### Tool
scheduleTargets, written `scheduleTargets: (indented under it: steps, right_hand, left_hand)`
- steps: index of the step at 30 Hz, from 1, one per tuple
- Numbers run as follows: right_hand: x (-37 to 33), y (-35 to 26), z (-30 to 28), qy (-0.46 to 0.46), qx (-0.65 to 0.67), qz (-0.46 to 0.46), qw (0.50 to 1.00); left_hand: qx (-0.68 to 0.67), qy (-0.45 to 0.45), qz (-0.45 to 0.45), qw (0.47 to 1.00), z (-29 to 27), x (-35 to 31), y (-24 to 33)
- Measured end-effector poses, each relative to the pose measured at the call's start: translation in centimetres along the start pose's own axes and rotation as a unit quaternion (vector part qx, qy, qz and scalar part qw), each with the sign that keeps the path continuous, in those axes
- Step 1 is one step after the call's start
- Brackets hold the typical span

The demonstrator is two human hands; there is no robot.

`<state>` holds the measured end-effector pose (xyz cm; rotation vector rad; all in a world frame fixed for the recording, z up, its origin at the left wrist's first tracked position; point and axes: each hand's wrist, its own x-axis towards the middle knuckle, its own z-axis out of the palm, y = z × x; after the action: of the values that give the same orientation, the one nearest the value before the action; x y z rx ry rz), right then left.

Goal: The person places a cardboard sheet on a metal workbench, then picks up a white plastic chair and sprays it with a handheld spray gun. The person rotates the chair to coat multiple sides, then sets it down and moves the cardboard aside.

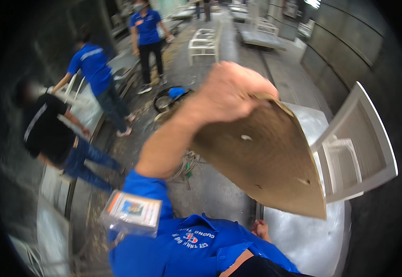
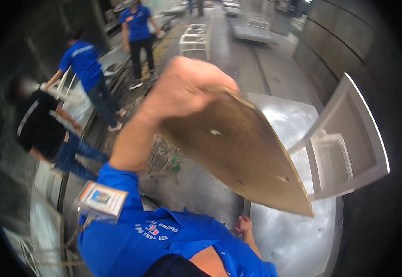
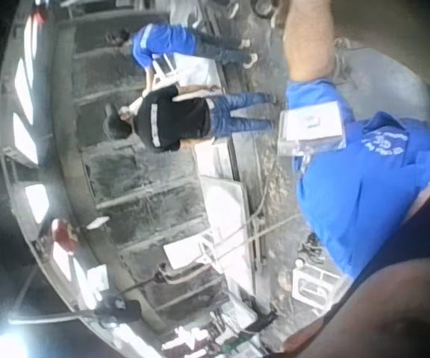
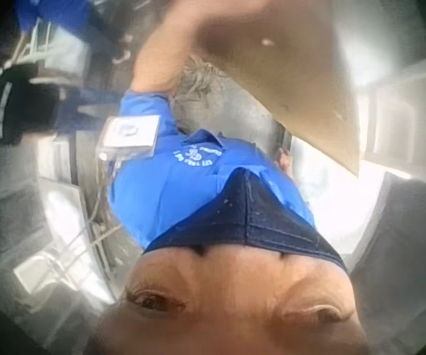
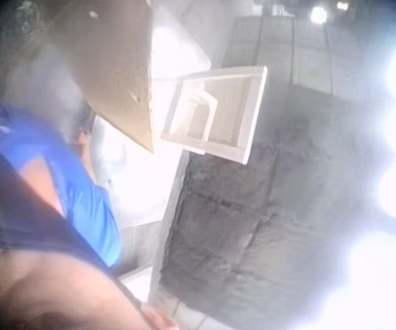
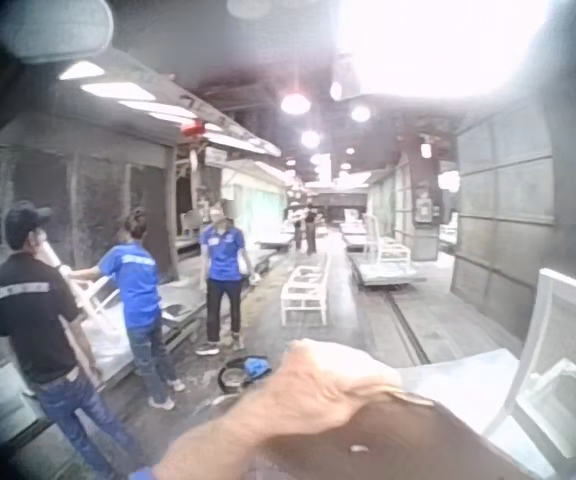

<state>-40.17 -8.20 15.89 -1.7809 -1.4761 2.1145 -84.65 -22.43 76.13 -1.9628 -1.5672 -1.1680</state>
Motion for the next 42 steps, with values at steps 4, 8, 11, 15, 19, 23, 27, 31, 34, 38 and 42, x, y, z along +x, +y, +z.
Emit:
scheduleTargets:
  steps: [4, 8, 11, 15, 19, 23, 27, 31, 34, 38, 42]
  right_hand:
    - [1.2, -3.8, 2.2, 0.068, -0.027, -0.014, 0.997]
    - [-0.8, -3.8, 1.7, 0.097, -0.062, 0.000, 0.993]
    - [-2.4, -0.8, -0.8, 0.131, -0.099, 0.033, 0.986]
    - [-2.3, 3.7, -5.3, 0.154, -0.244, 0.064, 0.955]
    - [1.0, 5.2, -9.3, 0.076, -0.368, 0.041, 0.926]
    - [7.5, 0.5, -11.4, 0.172, -0.121, 0.099, 0.973]
    - [12.1, -8.0, -10.3, 0.241, 0.168, 0.003, 0.956]
    - [11.6, -13.1, -9.4, 0.222, 0.169, -0.009, 0.960]
    - [10.7, -12.4, -8.6, 0.223, 0.172, 0.041, 0.959]
    - [8.5, -6.1, -6.6, 0.253, 0.148, 0.146, 0.945]
    - [5.0, -2.6, -6.2, 0.212, 0.062, 0.211, 0.952]
  left_hand:
    - [-0.006, -0.046, -0.031, 0.998, -5.2, 4.9, -1.8]
    - [0.107, -0.069, -0.057, 0.990, -8.7, 9.9, -4.5]
    - [0.126, -0.085, -0.135, 0.979, -9.8, 13.1, -6.4]
    - [0.182, -0.070, -0.145, 0.970, -10.1, 17.1, -10.2]
    - [0.209, -0.046, -0.161, 0.964, -11.7, 20.9, -15.3]
    - [0.150, 0.049, -0.177, 0.972, -12.7, 25.0, -21.4]
    - [0.214, 0.082, -0.163, 0.960, -9.9, 27.3, -24.8]
    - [0.262, 0.138, -0.149, 0.944, -5.2, 28.3, -25.8]
    - [0.314, 0.225, -0.158, 0.909, 0.4, 26.4, -27.9]
    - [0.131, 0.340, -0.218, 0.905, 10.9, 20.6, -32.4]
    - [0.235, 0.334, -0.172, 0.896, 22.5, 11.9, -34.4]
